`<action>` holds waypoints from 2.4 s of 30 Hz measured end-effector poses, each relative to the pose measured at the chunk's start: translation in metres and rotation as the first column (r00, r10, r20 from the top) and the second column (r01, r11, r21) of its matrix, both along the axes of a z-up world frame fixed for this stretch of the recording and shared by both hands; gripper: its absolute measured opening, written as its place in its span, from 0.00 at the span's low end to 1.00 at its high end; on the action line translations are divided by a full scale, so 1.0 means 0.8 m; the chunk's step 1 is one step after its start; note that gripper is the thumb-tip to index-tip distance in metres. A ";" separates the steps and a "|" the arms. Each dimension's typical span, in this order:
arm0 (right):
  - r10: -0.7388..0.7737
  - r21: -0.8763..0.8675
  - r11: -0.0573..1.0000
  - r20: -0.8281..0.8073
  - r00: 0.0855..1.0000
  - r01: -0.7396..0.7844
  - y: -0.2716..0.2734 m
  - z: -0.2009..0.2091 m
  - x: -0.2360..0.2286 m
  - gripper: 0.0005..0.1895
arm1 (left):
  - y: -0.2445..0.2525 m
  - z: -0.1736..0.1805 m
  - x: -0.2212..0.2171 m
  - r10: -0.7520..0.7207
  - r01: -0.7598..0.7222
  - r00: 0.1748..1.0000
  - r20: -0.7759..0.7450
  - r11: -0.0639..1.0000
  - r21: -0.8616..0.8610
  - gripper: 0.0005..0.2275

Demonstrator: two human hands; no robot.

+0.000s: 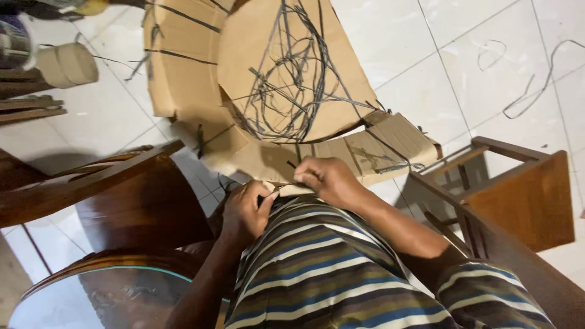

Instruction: Threading and weaving black cords through a cardboard furniture frame using a long needle

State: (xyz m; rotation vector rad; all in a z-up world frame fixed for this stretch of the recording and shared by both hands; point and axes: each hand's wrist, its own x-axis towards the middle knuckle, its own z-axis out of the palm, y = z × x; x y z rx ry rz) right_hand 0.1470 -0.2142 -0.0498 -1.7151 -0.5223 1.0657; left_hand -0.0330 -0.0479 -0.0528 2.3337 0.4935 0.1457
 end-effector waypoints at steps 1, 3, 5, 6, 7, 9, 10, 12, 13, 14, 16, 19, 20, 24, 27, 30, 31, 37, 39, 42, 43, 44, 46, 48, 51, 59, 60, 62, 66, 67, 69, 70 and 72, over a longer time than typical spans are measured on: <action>0.117 0.019 0.993 0.064 0.991 -0.119 -0.004 -0.013 -0.001 0.04 | 0.000 -0.002 -0.005 0.010 -0.011 0.999 -0.034 1.000 -0.014 0.08; 0.249 0.027 0.967 0.126 0.960 -0.255 -0.004 -0.021 0.009 0.05 | 0.004 -0.011 -0.009 0.037 -0.039 0.997 -0.069 0.999 -0.032 0.09; 0.342 0.067 0.935 0.100 0.935 -0.349 -0.003 -0.008 0.012 0.04 | 0.002 -0.015 -0.024 0.120 -0.110 0.983 -0.142 0.991 0.074 0.09; 0.358 0.065 0.929 0.085 0.930 -0.364 0.002 0.001 0.014 0.04 | -0.008 -0.015 -0.028 0.135 -0.126 0.978 -0.156 0.990 0.069 0.09; 0.356 0.055 0.932 0.054 0.933 -0.358 0.008 0.012 0.018 0.04 | -0.017 -0.013 -0.031 0.189 -0.188 0.964 -0.186 0.982 0.021 0.08; 0.346 0.050 0.936 0.055 0.936 -0.349 0.023 0.004 0.033 0.04 | -0.018 -0.026 -0.021 0.238 -0.245 0.953 -0.187 0.969 -0.015 0.07; 0.286 0.042 0.957 0.049 0.957 -0.288 0.024 -0.010 0.034 0.03 | -0.020 -0.033 -0.022 0.348 -0.368 0.914 -0.208 0.927 -0.067 0.08; 0.226 0.027 0.974 0.041 0.973 -0.227 0.025 -0.045 0.041 0.02 | -0.021 -0.055 -0.029 0.450 -0.486 0.860 -0.239 0.865 -0.121 0.10; 0.109 -0.076 0.992 0.054 0.993 -0.104 0.026 -0.066 0.047 0.03 | -0.020 -0.070 -0.034 0.601 -0.615 0.779 -0.177 0.788 -0.033 0.16; -0.005 -0.168 0.986 0.084 0.996 0.019 0.031 -0.090 0.057 0.03 | -0.015 -0.087 -0.035 0.733 -0.733 0.673 -0.095 0.679 0.048 0.22; -0.006 -0.276 0.960 0.117 0.993 0.039 0.043 -0.171 0.062 0.02 | 0.000 -0.082 -0.014 0.762 -0.805 0.592 -0.263 0.574 -0.150 0.29; 0.077 -0.412 0.911 0.166 0.983 -0.002 0.067 -0.294 0.042 0.06 | 0.016 -0.096 0.005 0.673 -0.866 0.500 -0.545 0.383 -0.323 0.40; 0.163 -0.435 0.898 0.196 0.967 -0.064 0.074 -0.334 0.035 0.09 | 0.019 -0.103 0.013 0.606 -0.876 0.483 -0.632 0.347 -0.336 0.44; 0.335 -0.140 0.934 0.669 0.663 -0.330 0.084 -0.486 -0.032 0.06 | 0.000 -0.113 0.034 0.744 -0.905 0.417 -0.522 0.393 -0.164 0.31; 0.250 -0.178 0.966 0.832 0.495 -0.189 0.101 -0.506 -0.072 0.12 | -0.003 -0.115 0.038 0.764 -0.902 0.417 -0.492 0.414 -0.122 0.33; 0.010 0.198 0.980 -0.140 0.990 0.018 0.118 -0.518 -0.093 0.13 | -0.008 -0.128 0.032 0.821 -0.917 0.378 -0.428 0.396 -0.049 0.32; 0.196 -0.304 0.926 -0.115 0.974 -0.223 0.121 -0.542 -0.097 0.11 | -0.015 -0.137 0.020 0.824 -0.913 0.405 -0.396 0.388 -0.127 0.33; 0.502 0.759 0.570 -0.018 0.865 -0.315 0.092 -0.630 -0.035 0.20 | -0.034 -0.174 -0.019 0.830 -0.776 0.244 -0.502 -0.143 -0.614 0.21; 0.566 0.873 0.396 0.012 0.825 -0.284 0.096 -0.624 -0.019 0.24 | -0.043 -0.214 -0.038 0.810 -0.574 0.097 -0.579 -0.429 -0.697 0.17; 0.678 0.916 0.282 0.019 0.735 -0.284 0.097 -0.559 0.012 0.26 | -0.043 -0.261 -0.033 0.821 -0.530 0.050 -0.569 -0.461 -0.712 0.16; 0.685 0.671 0.686 -0.462 0.564 -0.282 0.116 -0.488 0.026 0.20 | -0.041 -0.280 -0.024 0.826 -0.507 0.069 -0.560 -0.454 -0.733 0.14; 0.401 0.244 0.884 -0.833 0.382 -0.398 0.134 -0.411 0.037 0.24 | -0.040 -0.299 -0.016 0.829 -0.486 0.091 -0.552 -0.447 -0.751 0.13; 0.500 -0.023 0.717 -0.679 0.537 -0.696 0.125 -0.462 0.042 0.12 | -0.043 -0.337 0.003 0.834 -0.456 0.074 -0.547 -0.460 -0.762 0.12; 0.666 -0.343 0.465 -0.472 0.578 -0.816 0.120 -0.477 0.053 0.10 | -0.047 -0.372 0.019 0.840 -0.421 0.057 -0.540 -0.470 -0.776 0.11; 0.363 0.198 0.848 -0.893 0.265 -0.491 0.126 -0.453 0.064 0.28 | -0.057 -0.412 0.032 0.853 -0.364 0.080 -0.517 -0.457 -0.811 0.09; 0.452 -0.273 0.737 -0.481 0.751 -0.618 0.152 -0.413 0.037 0.09 | -0.079 -0.440 0.020 0.803 -0.334 -0.076 -0.591 -0.579 -0.743 0.05; 0.447 -0.278 0.738 -0.482 0.754 -0.615 0.148 -0.405 0.036 0.09 | -0.071 -0.419 0.007 0.801 -0.335 -0.072 -0.595 -0.581 -0.742 0.05; 0.480 -0.452 0.714 -0.240 0.844 -0.534 0.147 -0.387 0.039 0.15 | -0.043 -0.377 -0.013 0.768 -0.302 -0.193 -0.611 -0.639 -0.708 0.05; 0.856 -0.308 0.505 0.059 0.514 -0.806 0.135 -0.364 0.086 0.17 | -0.047 -0.333 -0.104 0.806 -0.174 -0.120 -0.580 -0.592 -0.787 0.04; 0.730 -0.334 0.626 -0.070 0.680 -0.705 0.129 -0.348 0.089 0.16 | -0.049 -0.316 -0.118 0.826 -0.238 -0.147 -0.544 -0.564 -0.791 0.06; 0.549 -0.361 0.738 -0.172 0.818 -0.571 0.137 -0.300 0.092 0.16 | -0.047 -0.274 -0.138 0.859 -0.301 -0.155 -0.487 -0.511 -0.805 0.08; 0.557 -0.440 0.701 -0.152 0.816 -0.561 0.144 -0.266 0.092 0.15 | -0.047 -0.247 -0.144 0.900 -0.465 -0.008 -0.436 -0.390 -0.795 0.07; 0.549 -0.514 0.678 -0.121 0.827 -0.526 0.150 -0.215 0.090 0.15 | -0.039 -0.188 -0.142 0.908 -0.599 0.169 -0.383 -0.214 -0.772 0.10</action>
